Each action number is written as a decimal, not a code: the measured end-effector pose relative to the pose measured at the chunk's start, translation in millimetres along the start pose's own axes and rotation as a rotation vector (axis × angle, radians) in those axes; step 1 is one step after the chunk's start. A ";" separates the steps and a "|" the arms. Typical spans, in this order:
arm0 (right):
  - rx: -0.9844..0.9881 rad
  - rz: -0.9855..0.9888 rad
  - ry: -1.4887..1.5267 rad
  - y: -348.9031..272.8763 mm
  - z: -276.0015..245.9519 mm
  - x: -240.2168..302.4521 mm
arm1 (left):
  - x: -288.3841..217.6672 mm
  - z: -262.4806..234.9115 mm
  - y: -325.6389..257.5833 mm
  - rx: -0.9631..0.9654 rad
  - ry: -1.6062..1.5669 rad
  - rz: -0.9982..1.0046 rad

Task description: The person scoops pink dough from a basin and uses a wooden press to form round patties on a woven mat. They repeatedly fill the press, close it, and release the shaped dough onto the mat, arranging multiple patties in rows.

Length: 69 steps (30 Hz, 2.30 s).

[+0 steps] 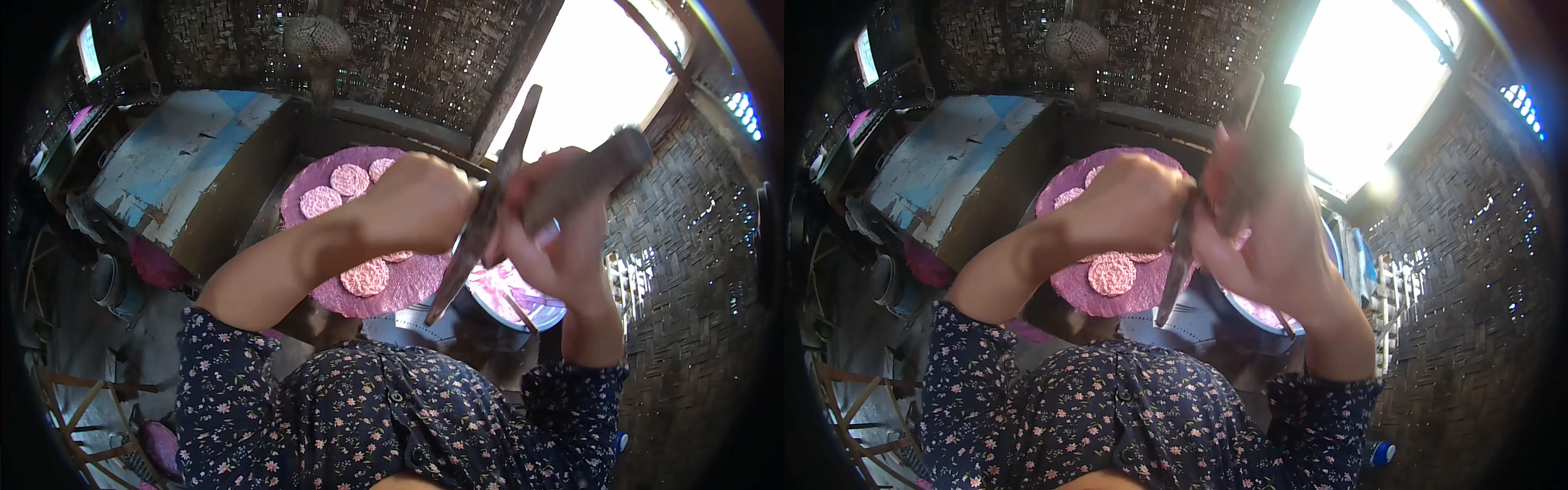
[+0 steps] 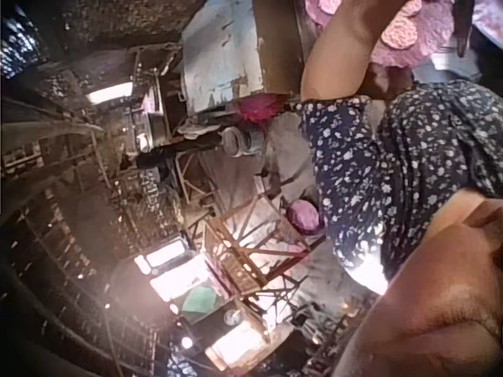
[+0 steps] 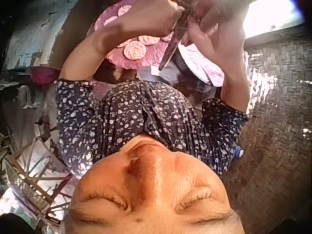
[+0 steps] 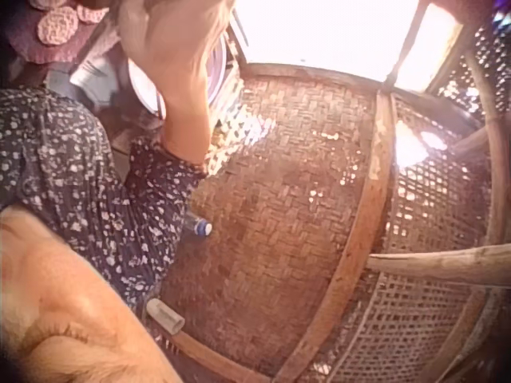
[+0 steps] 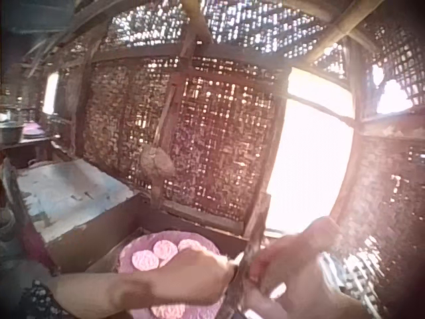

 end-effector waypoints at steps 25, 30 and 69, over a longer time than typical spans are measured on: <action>-0.556 0.378 0.571 -107.3 23.1 -57.1 | 116.1 -38.4 -106.8 -0.907 -1.816 0.000; 0.280 0.913 -0.350 -222.1 50.0 -141.8 | 141.9 -75.6 -213.0 -1.213 -1.733 0.020; 0.791 1.051 -0.477 -436.0 75.7 -266.7 | 152.2 -113.3 -306.8 -1.320 -1.481 -0.123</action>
Point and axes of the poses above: each hand's wrist, its own y-axis towards the middle knuckle, its own z-axis out of the palm, x = y × z, the point moved 9 cm from there along y, towards the middle knuckle, and after that the axes turned 1 degree about y, right-handed, at the moved point
